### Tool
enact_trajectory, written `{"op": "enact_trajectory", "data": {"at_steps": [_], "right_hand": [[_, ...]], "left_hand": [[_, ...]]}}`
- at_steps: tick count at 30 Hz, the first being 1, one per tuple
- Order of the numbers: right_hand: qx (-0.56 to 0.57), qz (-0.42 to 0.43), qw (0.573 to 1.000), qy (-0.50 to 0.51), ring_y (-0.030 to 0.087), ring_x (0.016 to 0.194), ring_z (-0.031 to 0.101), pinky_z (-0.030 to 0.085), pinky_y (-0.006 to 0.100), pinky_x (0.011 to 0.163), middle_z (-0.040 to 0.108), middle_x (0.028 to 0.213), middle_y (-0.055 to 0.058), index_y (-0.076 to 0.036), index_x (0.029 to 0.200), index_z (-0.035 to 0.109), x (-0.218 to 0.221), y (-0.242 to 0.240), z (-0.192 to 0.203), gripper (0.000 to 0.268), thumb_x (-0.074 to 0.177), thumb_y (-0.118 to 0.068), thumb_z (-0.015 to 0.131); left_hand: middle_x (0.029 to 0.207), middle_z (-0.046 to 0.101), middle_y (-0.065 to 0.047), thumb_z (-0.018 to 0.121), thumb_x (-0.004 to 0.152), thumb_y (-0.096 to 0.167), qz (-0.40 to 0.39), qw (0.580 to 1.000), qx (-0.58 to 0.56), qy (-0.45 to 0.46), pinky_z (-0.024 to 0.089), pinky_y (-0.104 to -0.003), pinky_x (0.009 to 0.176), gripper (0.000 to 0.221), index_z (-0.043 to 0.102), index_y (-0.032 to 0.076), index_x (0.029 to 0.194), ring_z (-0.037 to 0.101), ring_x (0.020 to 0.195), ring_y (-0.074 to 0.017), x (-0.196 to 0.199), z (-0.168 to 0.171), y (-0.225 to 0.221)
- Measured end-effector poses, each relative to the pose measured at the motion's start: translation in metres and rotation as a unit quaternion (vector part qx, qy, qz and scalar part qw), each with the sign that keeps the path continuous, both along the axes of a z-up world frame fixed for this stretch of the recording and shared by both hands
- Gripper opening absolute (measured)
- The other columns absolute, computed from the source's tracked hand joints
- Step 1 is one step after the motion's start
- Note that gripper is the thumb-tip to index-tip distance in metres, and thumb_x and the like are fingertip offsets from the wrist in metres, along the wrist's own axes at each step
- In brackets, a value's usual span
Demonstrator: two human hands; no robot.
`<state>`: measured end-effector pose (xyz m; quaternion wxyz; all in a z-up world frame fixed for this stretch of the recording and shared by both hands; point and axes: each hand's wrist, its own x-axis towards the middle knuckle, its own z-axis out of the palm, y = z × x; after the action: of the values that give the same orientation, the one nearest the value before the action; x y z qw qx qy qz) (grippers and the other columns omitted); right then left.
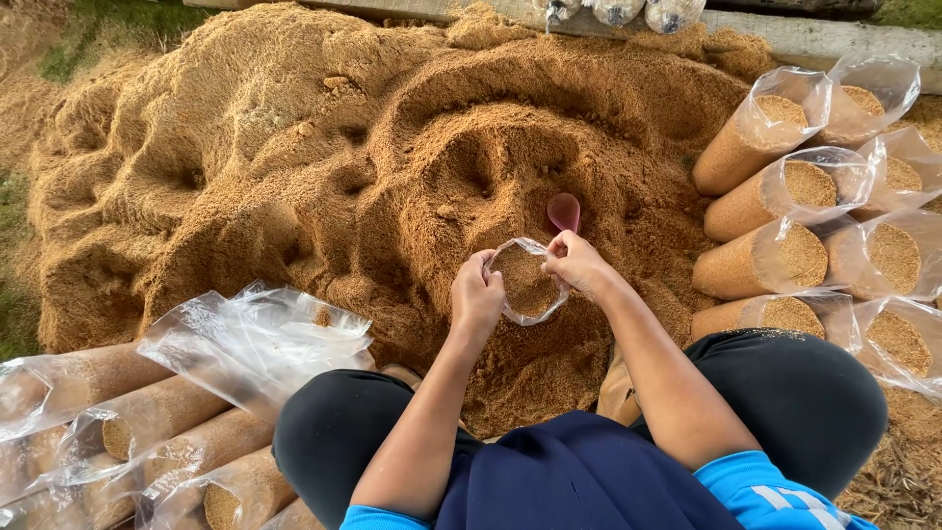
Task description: Filling plastic bags with fibrous material using a small hand scoop
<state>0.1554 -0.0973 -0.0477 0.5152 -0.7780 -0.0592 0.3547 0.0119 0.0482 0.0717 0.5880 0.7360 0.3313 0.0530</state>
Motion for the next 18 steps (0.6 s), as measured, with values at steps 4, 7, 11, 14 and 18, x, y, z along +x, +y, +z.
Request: {"op": "enact_trajectory", "data": {"at_steps": [4,7,11,14,18], "right_hand": [[-0.007,-0.002,0.999,0.039,0.017,0.052,0.058,0.05,0.029,0.044,0.058,0.077,0.012,0.002,0.101,0.063,0.009,0.002,-0.013,0.023,0.081,-0.004,0.074],[0.0,-0.003,0.998,0.068,0.016,0.046,0.057,0.047,0.026,0.04,0.057,0.067,0.008,-0.001,0.096,0.062,0.013,0.004,-0.02,0.019,0.082,-0.007,0.075],[0.026,-0.029,0.994,0.098,0.013,0.045,0.056,0.047,0.025,0.041,0.055,0.064,0.004,-0.002,0.097,0.059,0.012,0.005,-0.006,0.016,0.085,-0.005,0.069],[0.049,-0.047,0.988,0.136,0.009,0.048,0.056,0.05,0.023,0.045,0.052,0.066,0.001,-0.003,0.1,0.058,0.009,0.007,0.009,0.017,0.087,-0.007,0.067],[0.08,-0.06,0.981,0.168,0.012,0.049,0.059,0.052,0.026,0.047,0.058,0.066,0.003,-0.007,0.097,0.059,0.017,0.006,-0.003,0.014,0.086,-0.007,0.068]], "left_hand": [[0.087,0.048,-0.006,0.054,0.094,-0.004,-0.006,1.0,0.021,0.0,0.053,-0.033,0.075,0.036,0.061,-0.001,0.129,0.051,0.081,-0.0167,0.0,-0.009,0.0],[0.088,0.048,-0.006,0.053,0.094,-0.004,-0.008,0.999,0.035,0.002,0.052,-0.034,0.077,0.035,0.062,0.0,0.127,0.051,0.083,-0.0167,0.0,-0.011,0.001],[0.091,0.05,-0.008,0.051,0.094,-0.004,-0.009,0.999,0.041,0.004,0.052,-0.035,0.079,0.035,0.062,0.001,0.127,0.053,0.085,-0.018,0.0,-0.006,0.001],[0.093,0.051,-0.009,0.049,0.094,-0.004,-0.007,0.999,0.04,-0.003,0.052,-0.035,0.08,0.035,0.062,0.001,0.126,0.053,0.087,-0.0191,0.0,-0.005,0.001],[0.095,0.054,-0.011,0.05,0.094,-0.003,-0.02,0.997,0.08,0.01,0.052,-0.038,0.081,0.034,0.062,0.002,0.125,0.057,0.09,-0.021,0.001,-0.014,0.002]]}}
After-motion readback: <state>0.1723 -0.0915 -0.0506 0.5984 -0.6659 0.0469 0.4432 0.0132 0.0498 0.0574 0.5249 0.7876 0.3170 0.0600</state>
